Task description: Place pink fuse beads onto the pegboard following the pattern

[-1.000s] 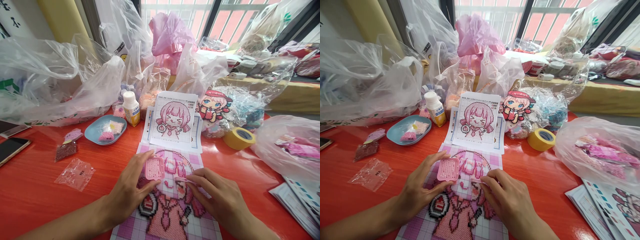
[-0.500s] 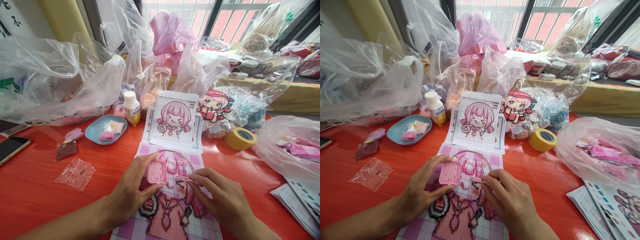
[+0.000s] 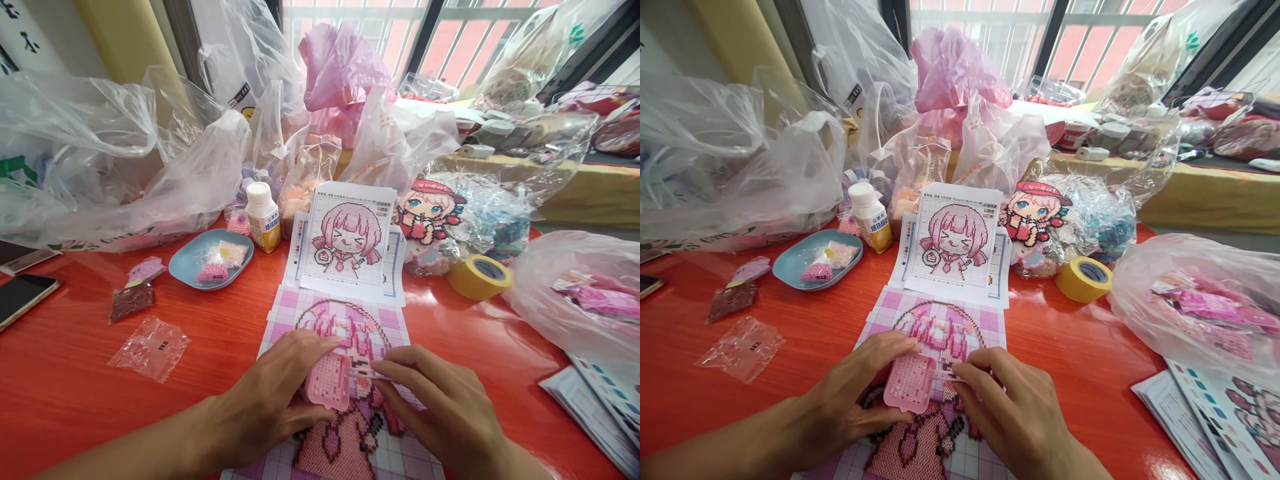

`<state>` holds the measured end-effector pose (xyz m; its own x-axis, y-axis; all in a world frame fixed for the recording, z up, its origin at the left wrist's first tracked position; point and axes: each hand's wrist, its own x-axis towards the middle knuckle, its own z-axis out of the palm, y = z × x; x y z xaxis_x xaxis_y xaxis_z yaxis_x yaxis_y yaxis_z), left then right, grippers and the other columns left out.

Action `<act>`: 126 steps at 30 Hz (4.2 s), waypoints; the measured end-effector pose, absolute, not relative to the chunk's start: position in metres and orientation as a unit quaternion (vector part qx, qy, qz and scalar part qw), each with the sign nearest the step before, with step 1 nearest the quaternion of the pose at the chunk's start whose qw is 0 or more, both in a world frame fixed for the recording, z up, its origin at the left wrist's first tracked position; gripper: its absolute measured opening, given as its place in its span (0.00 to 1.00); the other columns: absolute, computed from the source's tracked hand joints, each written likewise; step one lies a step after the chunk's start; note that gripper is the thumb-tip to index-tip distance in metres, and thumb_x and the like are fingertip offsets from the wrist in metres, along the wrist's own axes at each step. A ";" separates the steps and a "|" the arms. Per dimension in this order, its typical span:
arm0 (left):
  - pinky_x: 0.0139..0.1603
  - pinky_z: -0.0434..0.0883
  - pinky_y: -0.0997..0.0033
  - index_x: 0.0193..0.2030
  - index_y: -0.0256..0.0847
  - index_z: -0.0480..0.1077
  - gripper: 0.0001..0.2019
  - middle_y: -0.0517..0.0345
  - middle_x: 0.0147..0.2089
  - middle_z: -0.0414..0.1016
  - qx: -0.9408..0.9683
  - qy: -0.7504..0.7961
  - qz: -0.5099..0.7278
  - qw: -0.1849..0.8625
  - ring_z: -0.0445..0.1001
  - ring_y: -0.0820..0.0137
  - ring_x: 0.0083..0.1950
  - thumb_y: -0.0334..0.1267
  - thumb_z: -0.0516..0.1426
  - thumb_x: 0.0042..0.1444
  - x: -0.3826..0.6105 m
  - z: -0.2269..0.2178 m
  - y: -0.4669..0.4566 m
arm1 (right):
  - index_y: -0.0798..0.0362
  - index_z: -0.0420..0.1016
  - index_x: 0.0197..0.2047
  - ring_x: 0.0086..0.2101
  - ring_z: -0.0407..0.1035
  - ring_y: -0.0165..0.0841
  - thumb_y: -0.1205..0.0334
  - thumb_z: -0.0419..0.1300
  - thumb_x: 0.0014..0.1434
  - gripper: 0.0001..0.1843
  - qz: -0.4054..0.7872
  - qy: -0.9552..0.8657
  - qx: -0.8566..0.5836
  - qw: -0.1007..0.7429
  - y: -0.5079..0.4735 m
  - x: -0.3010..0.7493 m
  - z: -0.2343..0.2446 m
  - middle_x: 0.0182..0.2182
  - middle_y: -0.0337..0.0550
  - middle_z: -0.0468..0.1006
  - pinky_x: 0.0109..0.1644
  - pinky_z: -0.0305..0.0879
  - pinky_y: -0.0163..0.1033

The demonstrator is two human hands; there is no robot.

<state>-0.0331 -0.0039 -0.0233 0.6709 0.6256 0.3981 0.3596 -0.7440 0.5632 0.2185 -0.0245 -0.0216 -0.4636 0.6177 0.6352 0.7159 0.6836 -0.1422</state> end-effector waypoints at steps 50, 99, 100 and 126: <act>0.63 0.67 0.57 0.67 0.43 0.49 0.34 0.45 0.56 0.72 0.890 0.270 0.291 0.224 0.69 0.60 0.60 0.43 0.59 0.57 -0.031 -0.025 -0.004 | 0.54 0.71 0.43 0.29 0.69 0.24 0.67 0.53 0.64 0.07 -0.036 -0.871 -0.358 0.335 -0.025 0.215 -0.022 0.31 0.40 0.75 0.27 0.63 0.28; 0.60 0.70 0.63 0.64 0.42 0.55 0.31 0.50 0.53 0.73 0.806 0.429 0.393 0.111 0.73 0.64 0.56 0.42 0.60 0.56 -0.029 -0.021 0.003 | 0.53 0.71 0.41 0.28 0.71 0.23 0.65 0.52 0.65 0.07 -0.076 -0.865 -0.402 0.291 -0.017 0.229 -0.029 0.32 0.40 0.75 0.26 0.61 0.28; 0.60 0.70 0.63 0.64 0.42 0.54 0.31 0.50 0.54 0.73 0.807 0.429 0.391 0.110 0.73 0.64 0.56 0.42 0.60 0.57 -0.029 -0.021 0.002 | 0.53 0.71 0.41 0.28 0.71 0.23 0.64 0.52 0.65 0.07 -0.076 -0.866 -0.401 0.290 -0.017 0.229 -0.029 0.32 0.40 0.75 0.26 0.61 0.28; 0.61 0.69 0.56 0.65 0.41 0.52 0.30 0.45 0.54 0.73 0.866 0.334 0.342 0.149 0.71 0.59 0.59 0.46 0.57 0.59 -0.029 -0.023 -0.001 | 0.53 0.72 0.43 0.29 0.71 0.25 0.66 0.55 0.64 0.06 -0.060 -0.856 -0.385 0.339 -0.025 0.220 -0.023 0.31 0.40 0.75 0.26 0.62 0.29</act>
